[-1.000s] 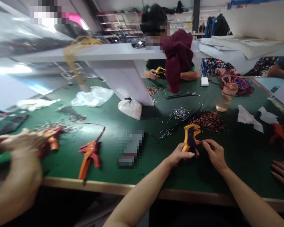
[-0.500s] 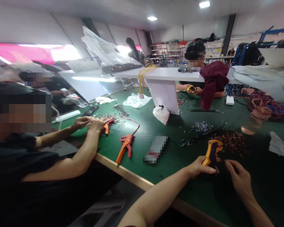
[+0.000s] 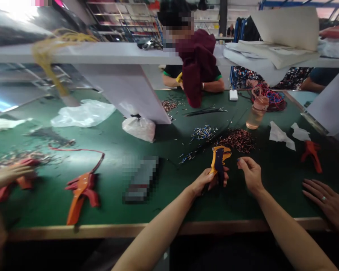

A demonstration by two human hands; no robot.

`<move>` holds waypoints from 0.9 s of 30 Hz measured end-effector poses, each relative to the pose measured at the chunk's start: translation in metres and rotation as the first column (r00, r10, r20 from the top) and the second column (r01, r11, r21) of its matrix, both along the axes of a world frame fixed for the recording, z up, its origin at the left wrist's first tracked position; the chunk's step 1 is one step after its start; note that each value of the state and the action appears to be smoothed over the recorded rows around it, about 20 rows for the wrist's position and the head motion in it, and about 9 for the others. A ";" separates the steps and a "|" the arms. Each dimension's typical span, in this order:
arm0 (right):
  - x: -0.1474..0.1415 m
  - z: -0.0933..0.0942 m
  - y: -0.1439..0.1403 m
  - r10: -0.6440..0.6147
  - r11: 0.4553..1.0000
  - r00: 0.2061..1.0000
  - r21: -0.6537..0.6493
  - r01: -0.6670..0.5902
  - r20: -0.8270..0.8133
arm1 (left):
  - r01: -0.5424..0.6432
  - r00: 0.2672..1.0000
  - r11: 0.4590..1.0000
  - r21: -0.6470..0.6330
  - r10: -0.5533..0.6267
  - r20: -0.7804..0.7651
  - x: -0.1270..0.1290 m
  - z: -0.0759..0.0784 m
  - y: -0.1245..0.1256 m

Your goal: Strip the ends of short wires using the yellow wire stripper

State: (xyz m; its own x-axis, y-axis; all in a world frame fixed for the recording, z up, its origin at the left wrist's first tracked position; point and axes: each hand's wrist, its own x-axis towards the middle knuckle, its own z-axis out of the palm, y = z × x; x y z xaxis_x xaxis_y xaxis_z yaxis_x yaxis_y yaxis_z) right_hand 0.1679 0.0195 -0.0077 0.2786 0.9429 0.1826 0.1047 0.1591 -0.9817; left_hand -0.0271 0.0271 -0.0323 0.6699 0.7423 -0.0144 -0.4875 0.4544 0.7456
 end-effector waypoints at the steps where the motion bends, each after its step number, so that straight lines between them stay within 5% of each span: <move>1: 0.000 0.000 0.000 0.001 1.000 1.000 0.000 -0.001 -0.024 | 0.017 1.000 1.000 0.002 -0.017 -0.002 0.000 0.001 -0.001; 27: -0.007 -0.004 0.002 0.135 0.983 0.950 -0.080 -0.164 -0.281 | 0.099 0.967 0.991 0.089 -0.075 -0.242 -0.004 0.008 -0.007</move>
